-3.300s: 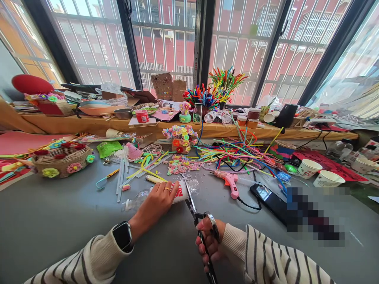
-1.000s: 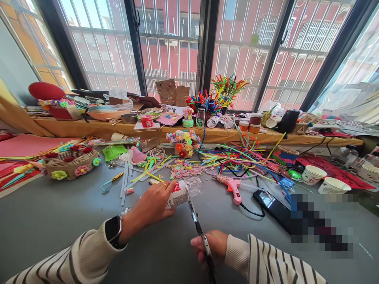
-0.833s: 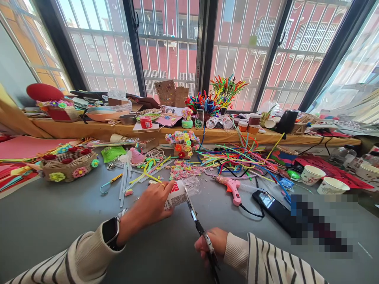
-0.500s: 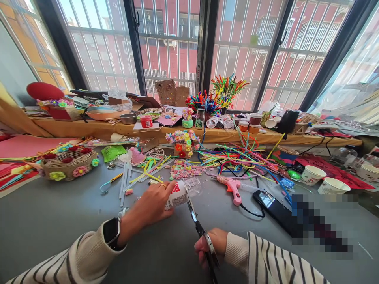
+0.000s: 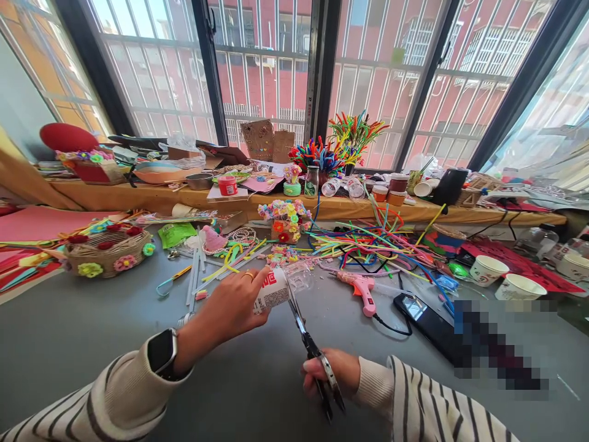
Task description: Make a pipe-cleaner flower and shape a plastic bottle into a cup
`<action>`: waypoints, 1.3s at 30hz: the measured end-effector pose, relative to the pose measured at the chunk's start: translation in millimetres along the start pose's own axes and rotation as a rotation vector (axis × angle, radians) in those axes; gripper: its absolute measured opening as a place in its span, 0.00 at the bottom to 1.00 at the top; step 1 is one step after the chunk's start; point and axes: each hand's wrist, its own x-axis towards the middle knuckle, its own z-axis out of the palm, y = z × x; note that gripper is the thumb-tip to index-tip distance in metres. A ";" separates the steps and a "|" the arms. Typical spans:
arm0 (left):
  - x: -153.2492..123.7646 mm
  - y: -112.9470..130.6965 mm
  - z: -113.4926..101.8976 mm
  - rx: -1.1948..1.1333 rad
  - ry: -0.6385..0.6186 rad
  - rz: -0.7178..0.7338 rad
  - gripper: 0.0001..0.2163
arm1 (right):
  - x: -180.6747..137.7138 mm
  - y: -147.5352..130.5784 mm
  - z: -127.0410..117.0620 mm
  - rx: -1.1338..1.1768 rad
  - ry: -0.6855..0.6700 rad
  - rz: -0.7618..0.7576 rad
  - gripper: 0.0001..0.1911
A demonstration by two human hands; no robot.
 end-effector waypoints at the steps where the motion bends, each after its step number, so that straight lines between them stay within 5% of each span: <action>1: -0.2 1.0 -0.1 0.002 -0.002 -0.005 0.27 | 0.0 1.5 -0.1 0.011 -0.012 -0.008 0.27; 10: -1.9 3.6 -2.7 0.017 0.005 -0.016 0.26 | 2.7 6.5 -1.8 0.047 -0.012 -0.033 0.26; 26: -5.1 -0.5 0.3 0.068 -0.002 -0.020 0.26 | 2.4 5.1 3.6 -0.182 0.073 -0.108 0.08; 33: -6.4 7.6 9.7 0.021 -0.012 0.008 0.29 | 11.4 4.7 8.1 -0.081 0.021 0.079 0.09; 39: -5.2 5.4 9.0 0.065 0.004 -0.014 0.26 | 13.3 10.1 -3.9 -0.141 0.022 0.007 0.05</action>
